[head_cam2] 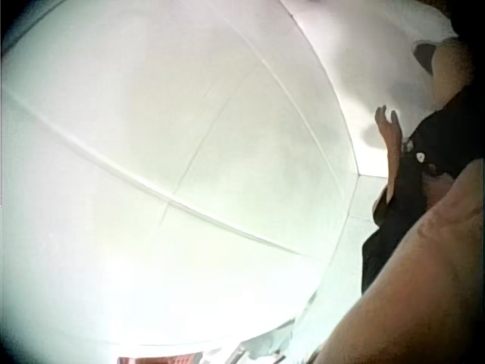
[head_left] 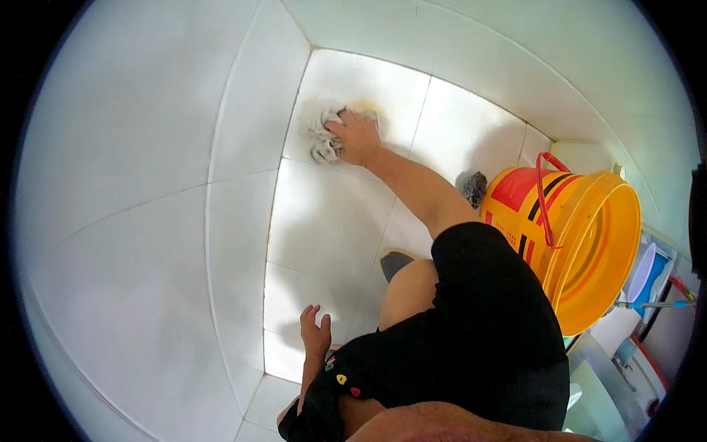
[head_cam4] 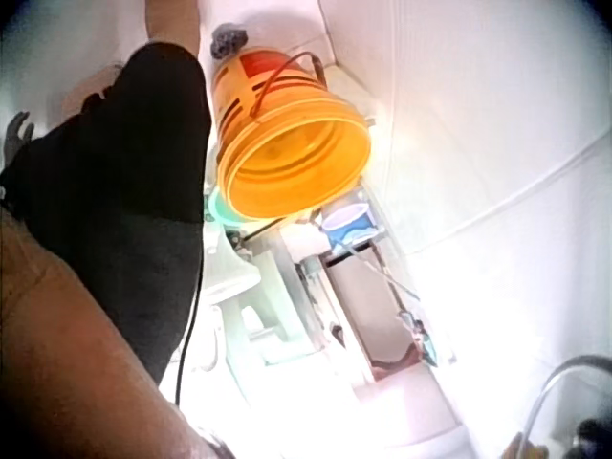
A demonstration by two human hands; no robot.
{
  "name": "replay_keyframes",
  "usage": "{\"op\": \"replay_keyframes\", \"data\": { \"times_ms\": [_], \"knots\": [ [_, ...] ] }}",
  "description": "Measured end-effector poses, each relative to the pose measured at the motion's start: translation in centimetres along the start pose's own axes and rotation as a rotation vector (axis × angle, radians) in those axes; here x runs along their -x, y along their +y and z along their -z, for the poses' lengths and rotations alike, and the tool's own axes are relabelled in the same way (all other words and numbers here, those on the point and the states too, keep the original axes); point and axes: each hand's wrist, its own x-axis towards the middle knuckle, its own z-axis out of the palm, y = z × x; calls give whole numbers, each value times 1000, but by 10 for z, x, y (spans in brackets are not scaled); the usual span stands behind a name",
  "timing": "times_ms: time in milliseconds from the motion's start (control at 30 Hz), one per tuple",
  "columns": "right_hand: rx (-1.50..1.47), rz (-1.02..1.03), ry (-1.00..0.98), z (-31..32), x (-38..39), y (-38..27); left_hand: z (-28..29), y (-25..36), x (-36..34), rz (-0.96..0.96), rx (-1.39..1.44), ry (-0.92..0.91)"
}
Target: The person scrubs the wall tiles with a steel wool pad, wipes them with a cloth, and then washes the cloth in a basin of soapy water.
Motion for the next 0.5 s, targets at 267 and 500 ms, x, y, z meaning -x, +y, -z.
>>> {"op": "replay_keyframes", "data": {
  "times_ms": [267, 500],
  "knots": [
    [-167, 98, 864, 148, -2, 11, -12, -9, 2, -17, 2, -33],
    [49, -60, 931, 172, -37, 47, -13, -12, 5, -59, 2, -4]
  ]
}}
